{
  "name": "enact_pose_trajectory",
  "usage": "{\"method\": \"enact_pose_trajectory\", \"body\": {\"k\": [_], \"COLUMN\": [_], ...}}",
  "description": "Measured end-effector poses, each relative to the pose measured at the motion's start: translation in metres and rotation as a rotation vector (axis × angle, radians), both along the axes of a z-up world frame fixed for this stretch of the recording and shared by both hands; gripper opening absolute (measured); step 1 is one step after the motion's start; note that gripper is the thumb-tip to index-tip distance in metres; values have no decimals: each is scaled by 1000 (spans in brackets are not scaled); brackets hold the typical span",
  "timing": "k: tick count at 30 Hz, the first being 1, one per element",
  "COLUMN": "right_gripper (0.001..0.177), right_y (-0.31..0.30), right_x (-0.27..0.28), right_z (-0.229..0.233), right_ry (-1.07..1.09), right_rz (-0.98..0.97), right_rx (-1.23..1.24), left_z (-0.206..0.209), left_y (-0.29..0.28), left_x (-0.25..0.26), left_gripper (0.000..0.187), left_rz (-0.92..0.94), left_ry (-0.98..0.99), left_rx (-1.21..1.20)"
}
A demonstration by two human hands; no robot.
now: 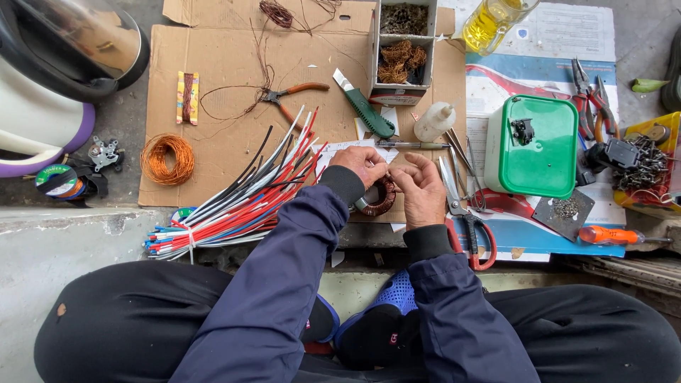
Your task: A person is preparing and soldering multiple colored wires to a copper wire coil on a makeshift workbench.
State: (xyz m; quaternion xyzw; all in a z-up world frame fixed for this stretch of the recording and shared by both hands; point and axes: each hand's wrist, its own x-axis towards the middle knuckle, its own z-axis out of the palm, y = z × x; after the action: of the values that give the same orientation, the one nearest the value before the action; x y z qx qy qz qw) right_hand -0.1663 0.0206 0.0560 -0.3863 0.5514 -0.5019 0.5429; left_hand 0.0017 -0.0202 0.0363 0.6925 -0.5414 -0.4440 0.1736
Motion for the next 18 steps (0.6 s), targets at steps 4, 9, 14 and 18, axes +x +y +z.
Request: {"method": "enact_pose_trajectory", "body": {"k": [4, 9, 14, 18], "right_gripper": [46, 43, 34, 26], "right_y": [0, 10, 16, 19], "right_x": [1, 4, 5, 9], "right_z": [-3, -7, -6, -3], "right_ry": [192, 200, 189, 172], "right_rz": [9, -48, -89, -133], "right_rx": [-70, -61, -22, -34], "left_z": [3, 7, 5, 13], "left_y": [1, 12, 23, 30], "left_x": [0, 2, 1, -1], "left_gripper": [21, 21, 19, 16], "left_rz": [12, 54, 89, 96], "left_ry": [14, 70, 97, 93], "left_rx": [-6, -35, -67, -84]}}
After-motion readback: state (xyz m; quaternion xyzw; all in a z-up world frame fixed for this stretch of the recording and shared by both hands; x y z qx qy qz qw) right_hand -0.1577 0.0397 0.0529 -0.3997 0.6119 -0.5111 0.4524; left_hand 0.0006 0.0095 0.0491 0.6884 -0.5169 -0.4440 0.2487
